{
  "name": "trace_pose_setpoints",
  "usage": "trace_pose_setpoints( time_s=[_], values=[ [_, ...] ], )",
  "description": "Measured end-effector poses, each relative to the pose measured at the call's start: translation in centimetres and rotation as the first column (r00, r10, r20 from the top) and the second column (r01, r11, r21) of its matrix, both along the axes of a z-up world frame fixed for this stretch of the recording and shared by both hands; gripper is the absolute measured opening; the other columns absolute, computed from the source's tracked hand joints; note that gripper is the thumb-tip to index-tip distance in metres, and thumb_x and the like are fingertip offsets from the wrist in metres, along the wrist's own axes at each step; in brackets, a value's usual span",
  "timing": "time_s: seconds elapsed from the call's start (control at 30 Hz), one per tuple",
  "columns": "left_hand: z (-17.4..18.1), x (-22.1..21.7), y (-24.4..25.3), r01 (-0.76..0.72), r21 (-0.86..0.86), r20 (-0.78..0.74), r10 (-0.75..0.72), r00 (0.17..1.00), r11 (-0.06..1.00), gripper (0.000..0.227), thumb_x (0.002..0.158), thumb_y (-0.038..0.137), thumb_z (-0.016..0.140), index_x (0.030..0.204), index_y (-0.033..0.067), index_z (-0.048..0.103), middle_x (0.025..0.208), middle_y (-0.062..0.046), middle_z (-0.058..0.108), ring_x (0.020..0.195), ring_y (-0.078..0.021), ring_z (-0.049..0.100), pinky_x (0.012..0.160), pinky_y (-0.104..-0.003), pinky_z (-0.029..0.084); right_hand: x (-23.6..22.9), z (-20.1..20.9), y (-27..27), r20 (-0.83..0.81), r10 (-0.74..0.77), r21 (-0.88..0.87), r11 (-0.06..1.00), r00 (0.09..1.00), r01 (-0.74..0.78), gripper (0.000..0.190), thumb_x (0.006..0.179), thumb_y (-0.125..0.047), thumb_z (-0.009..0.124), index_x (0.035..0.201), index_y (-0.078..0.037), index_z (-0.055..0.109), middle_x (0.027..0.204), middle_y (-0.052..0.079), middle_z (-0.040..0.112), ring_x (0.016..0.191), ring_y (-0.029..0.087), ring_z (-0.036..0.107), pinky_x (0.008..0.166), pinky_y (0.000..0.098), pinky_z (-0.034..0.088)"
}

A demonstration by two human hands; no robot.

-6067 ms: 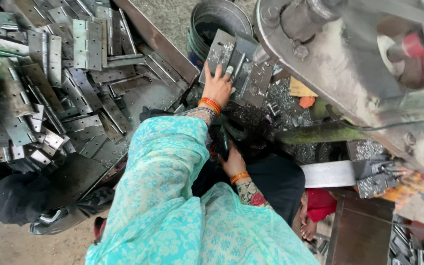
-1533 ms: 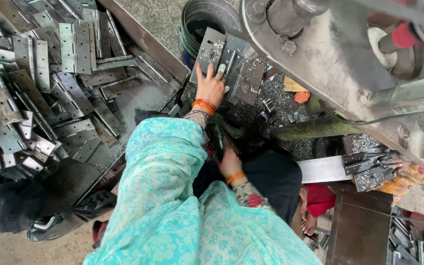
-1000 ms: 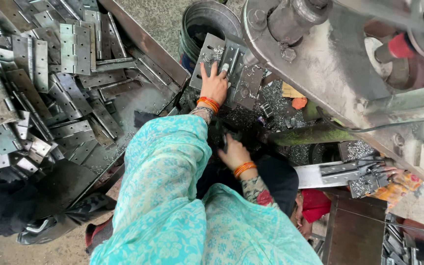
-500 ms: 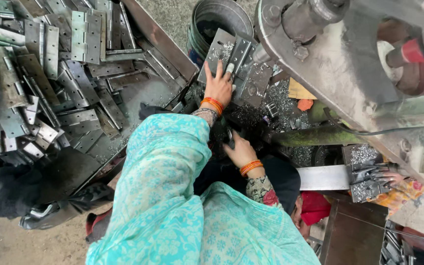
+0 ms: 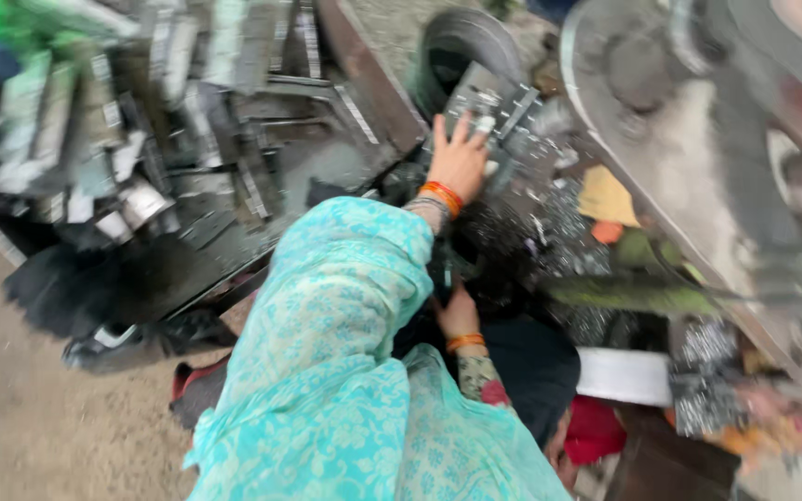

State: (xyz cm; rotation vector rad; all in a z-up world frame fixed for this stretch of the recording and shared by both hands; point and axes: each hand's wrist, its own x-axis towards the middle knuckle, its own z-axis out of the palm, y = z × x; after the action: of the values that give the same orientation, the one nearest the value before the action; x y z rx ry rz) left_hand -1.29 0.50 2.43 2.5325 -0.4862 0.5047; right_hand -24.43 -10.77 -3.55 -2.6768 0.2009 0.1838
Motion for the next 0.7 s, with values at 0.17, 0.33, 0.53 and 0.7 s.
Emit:
trace_pose_setpoints(
  time_s=[0.17,0.33,0.53,0.7],
  values=[
    [0.1,-0.7,7.1,-0.076,-0.367,0.055,0.102,0.993,0.927,0.038,0.089,0.037,0.071,0.119,0.0143,0.074,0.133,-0.002,0.065,0.122,-0.0323,0.054,0.102,-0.051,0.047,2.3,6.7,-0.6,-0.089,0.051,-0.037,0.998,0.995,-0.055,0.061,0.088,-0.037,0.071,0.141,-0.010,0.059,0.101,0.029,0.072,0.098,0.046,0.071,0.083,0.0511,0.057],
    [-6.6,-3.5,18.9,-0.361,-0.296,-0.032,0.369,0.929,0.884,0.038,0.080,0.030,0.080,0.116,0.0191,0.075,0.113,-0.003,0.067,0.103,-0.0306,0.061,0.082,-0.043,0.055,4.1,10.5,0.5,-0.193,0.051,-0.123,0.990,0.980,-0.075,0.052,0.088,-0.042,0.070,0.130,-0.012,0.065,0.096,0.026,0.073,0.095,0.046,0.071,0.082,0.0529,0.055],
    [-14.2,-10.2,26.0,-0.592,0.133,-0.215,0.606,0.766,0.795,0.043,0.074,0.026,0.079,0.114,0.0122,0.071,0.131,-0.009,0.055,0.117,-0.0328,0.051,0.087,-0.050,0.047,3.9,10.3,0.7,-0.190,0.057,-0.127,0.988,0.980,-0.082,0.054,0.087,-0.043,0.069,0.131,-0.013,0.064,0.098,0.027,0.073,0.096,0.046,0.070,0.083,0.0531,0.055],
    [-15.3,-10.3,25.6,-0.606,0.277,-0.141,0.655,0.742,0.746,0.033,0.081,0.024,0.076,0.111,0.0106,0.071,0.130,-0.012,0.054,0.114,-0.0328,0.051,0.092,-0.051,0.045,3.8,9.4,-0.3,-0.187,0.056,-0.154,0.984,0.981,-0.085,0.055,0.088,-0.044,0.069,0.133,-0.012,0.064,0.100,0.026,0.073,0.098,0.046,0.070,0.084,0.0531,0.055]
  ],
)
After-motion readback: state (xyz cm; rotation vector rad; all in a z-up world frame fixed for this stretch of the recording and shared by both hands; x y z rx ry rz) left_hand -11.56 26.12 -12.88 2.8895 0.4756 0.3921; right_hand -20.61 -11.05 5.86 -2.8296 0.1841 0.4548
